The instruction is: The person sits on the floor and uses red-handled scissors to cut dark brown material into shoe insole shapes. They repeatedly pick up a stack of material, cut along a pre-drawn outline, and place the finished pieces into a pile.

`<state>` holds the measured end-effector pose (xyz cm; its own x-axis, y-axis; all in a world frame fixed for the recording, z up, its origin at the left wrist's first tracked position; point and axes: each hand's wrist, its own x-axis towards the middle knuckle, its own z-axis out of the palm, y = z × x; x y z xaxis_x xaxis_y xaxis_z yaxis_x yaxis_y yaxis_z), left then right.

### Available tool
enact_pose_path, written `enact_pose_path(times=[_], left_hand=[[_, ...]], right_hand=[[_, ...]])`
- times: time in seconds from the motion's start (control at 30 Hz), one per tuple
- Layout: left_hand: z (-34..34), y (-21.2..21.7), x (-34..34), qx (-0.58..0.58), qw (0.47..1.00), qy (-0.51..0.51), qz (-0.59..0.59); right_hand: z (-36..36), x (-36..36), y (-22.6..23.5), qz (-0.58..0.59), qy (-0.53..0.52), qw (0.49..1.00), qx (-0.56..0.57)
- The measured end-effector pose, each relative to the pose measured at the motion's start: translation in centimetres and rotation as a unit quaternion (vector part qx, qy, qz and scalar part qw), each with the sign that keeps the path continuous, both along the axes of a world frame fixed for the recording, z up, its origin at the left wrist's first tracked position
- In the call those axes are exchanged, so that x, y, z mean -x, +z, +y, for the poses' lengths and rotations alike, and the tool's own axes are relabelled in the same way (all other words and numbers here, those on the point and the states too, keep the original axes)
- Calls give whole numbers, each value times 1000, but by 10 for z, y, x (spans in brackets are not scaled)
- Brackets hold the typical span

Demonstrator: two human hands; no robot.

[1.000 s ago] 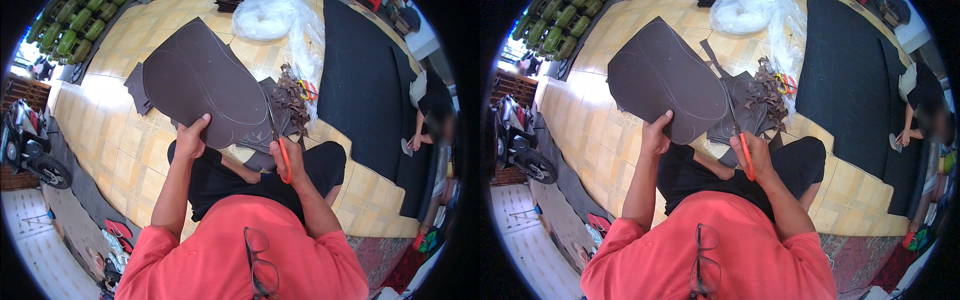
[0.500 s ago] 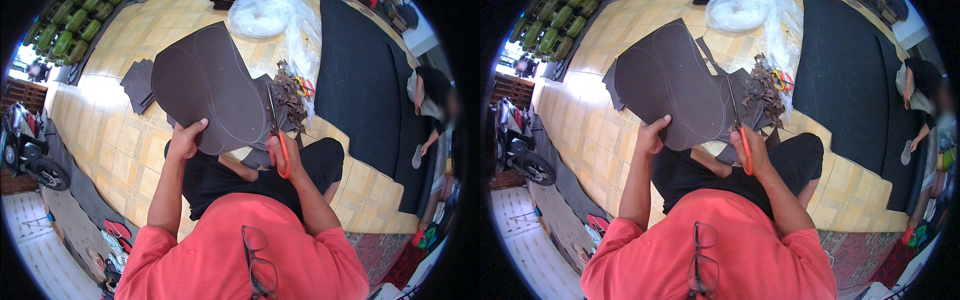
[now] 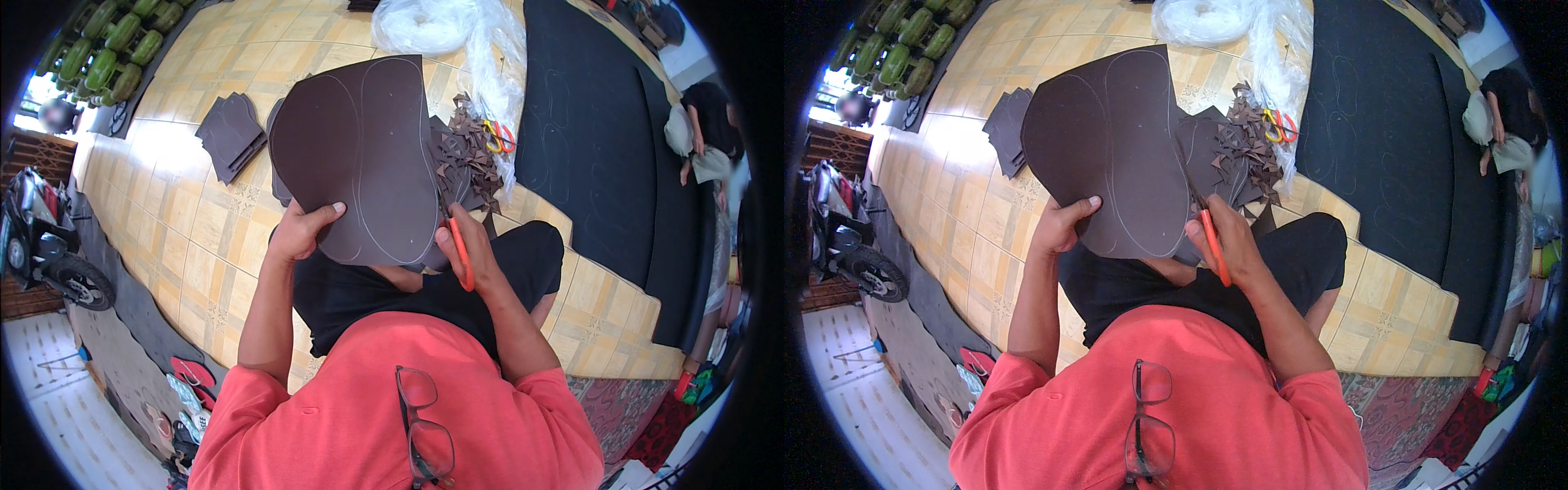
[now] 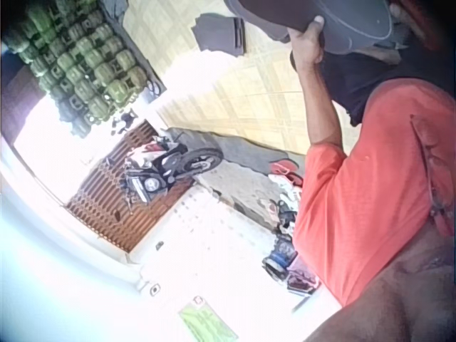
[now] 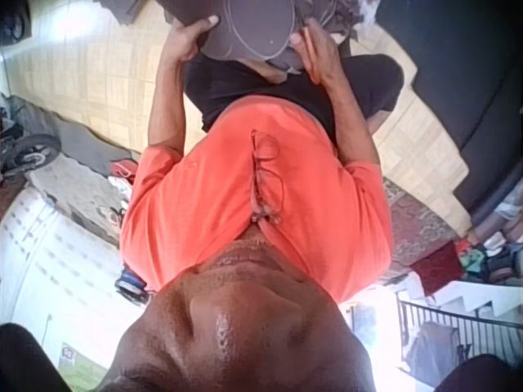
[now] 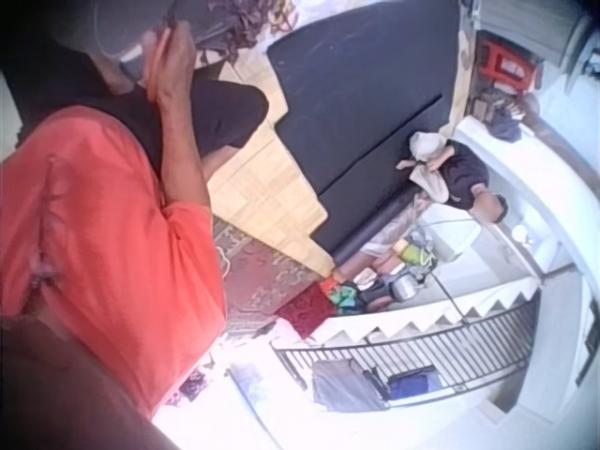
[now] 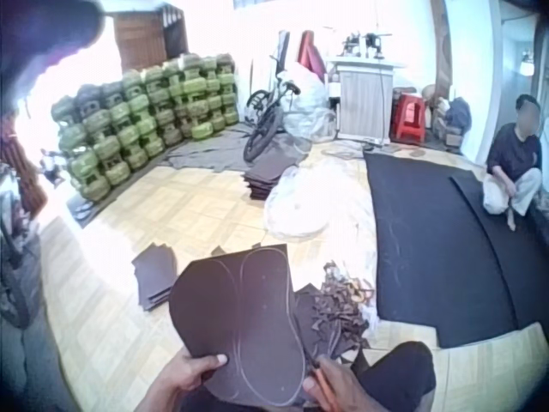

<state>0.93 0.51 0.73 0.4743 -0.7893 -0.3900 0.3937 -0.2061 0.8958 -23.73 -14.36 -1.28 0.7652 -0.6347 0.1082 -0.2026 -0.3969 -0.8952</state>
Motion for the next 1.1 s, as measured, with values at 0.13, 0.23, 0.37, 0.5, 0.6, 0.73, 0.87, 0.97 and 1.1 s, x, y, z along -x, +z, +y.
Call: enact_pose_path(times=[0.13, 0.23, 0.37, 0.5, 0.6, 0.73, 0.87, 0.97, 1.1], left_hand=[[-1, 5, 2, -12, 999, -1, 39], [-2, -2, 7, 8, 998, 10, 65], [-2, -12, 18, -10, 997, -17, 70], [0, -17, 29, -10, 997, -38, 66], [-2, -16, 35, -10, 997, -18, 69], [-4, -28, 44, 9, 995, -35, 90], [-1, -32, 58, 4, 994, -56, 90], [-2, -30, 61, -5, 992, -56, 117], [-3, -30, 63, -1, 986, -57, 156]], right_hand=[[4, 4, -6, -12, -5, 998, -64], [8, 4, -5, -9, -8, 994, -105], [5, -2, -17, -27, -31, 998, -45], [-2, -10, -33, -63, -69, 995, 27], [4, -7, -27, -33, -70, 996, -49], [13, -16, -34, -106, -87, 989, -56], [-1, -22, -47, -113, -94, 989, 15], [-3, -24, -36, -86, -87, 989, 88], [4, -13, -37, -45, -83, 995, -15]])
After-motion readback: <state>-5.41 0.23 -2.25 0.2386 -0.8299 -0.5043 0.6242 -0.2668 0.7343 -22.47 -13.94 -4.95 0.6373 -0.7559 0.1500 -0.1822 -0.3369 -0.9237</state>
